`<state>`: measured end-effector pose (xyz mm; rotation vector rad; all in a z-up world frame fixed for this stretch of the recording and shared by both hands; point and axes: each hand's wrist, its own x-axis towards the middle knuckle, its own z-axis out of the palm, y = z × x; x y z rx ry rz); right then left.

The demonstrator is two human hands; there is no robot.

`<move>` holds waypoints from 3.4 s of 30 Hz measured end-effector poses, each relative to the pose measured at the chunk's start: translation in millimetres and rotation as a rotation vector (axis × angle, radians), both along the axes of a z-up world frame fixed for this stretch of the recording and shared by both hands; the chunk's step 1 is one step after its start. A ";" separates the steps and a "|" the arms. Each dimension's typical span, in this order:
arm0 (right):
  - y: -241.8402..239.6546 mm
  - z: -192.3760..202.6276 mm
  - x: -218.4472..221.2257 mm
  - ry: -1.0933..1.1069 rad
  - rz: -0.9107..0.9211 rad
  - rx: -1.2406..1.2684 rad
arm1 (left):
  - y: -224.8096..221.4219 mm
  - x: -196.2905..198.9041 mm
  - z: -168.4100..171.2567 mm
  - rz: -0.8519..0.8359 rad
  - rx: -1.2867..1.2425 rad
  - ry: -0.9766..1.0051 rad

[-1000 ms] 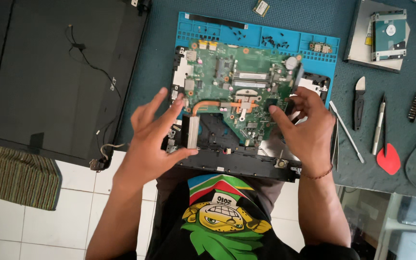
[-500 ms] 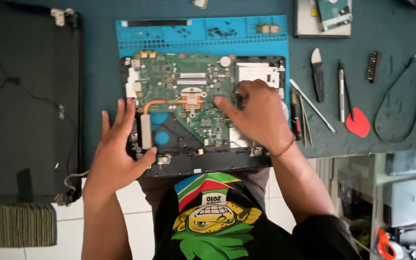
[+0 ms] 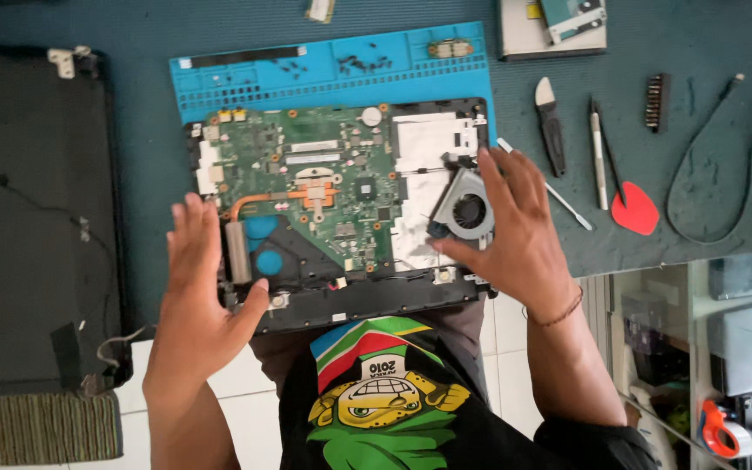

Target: The person removes the cooling fan from a disassembled laptop motherboard, then uses tweezers to adjust a small component on the board. The person then reattaches the cooling fan to the motherboard.

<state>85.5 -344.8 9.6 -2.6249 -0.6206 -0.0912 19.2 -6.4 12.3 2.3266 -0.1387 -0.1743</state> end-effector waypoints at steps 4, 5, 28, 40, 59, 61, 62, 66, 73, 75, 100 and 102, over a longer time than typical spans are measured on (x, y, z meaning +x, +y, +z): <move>-11.3 -11.0 -8.5 0.089 -0.050 0.024 | -29.5 11.5 7.1 0.039 -0.053 -0.194; -11.1 -10.9 -8.5 0.094 -0.081 0.072 | -38.1 14.6 6.8 0.036 -0.106 -0.274; 28.6 -8.4 -20.6 -0.152 0.119 0.620 | -128.1 12.1 5.0 0.121 -0.762 -0.127; 16.1 -12.0 -25.6 0.720 0.109 1.268 | -97.3 18.5 17.7 -0.101 -0.576 -0.311; 14.6 -26.0 -25.9 1.031 -0.017 1.618 | -92.5 18.8 13.1 0.133 -0.535 -0.277; 16.6 -23.9 -25.4 1.043 -0.011 1.619 | -92.8 18.7 14.6 0.138 -0.528 -0.276; 18.0 -20.4 -24.8 1.047 -0.019 1.636 | -92.8 18.7 15.1 0.128 -0.536 -0.304; 13.3 -34.4 -28.4 1.063 -0.046 1.659 | -95.6 19.2 20.0 0.104 -0.542 -0.348; 9.3 -32.3 -26.3 1.069 -0.063 1.648 | -98.2 18.9 16.8 0.071 -0.541 -0.371; 6.2 -34.2 -25.5 1.030 0.037 1.649 | -97.5 18.1 15.9 0.064 -0.550 -0.368; 15.0 29.1 -20.0 0.185 0.479 0.510 | -99.2 8.6 8.4 -0.036 -0.550 -0.243; 17.5 26.4 -22.6 0.108 0.468 0.415 | -99.7 6.7 8.0 -0.064 -0.489 -0.252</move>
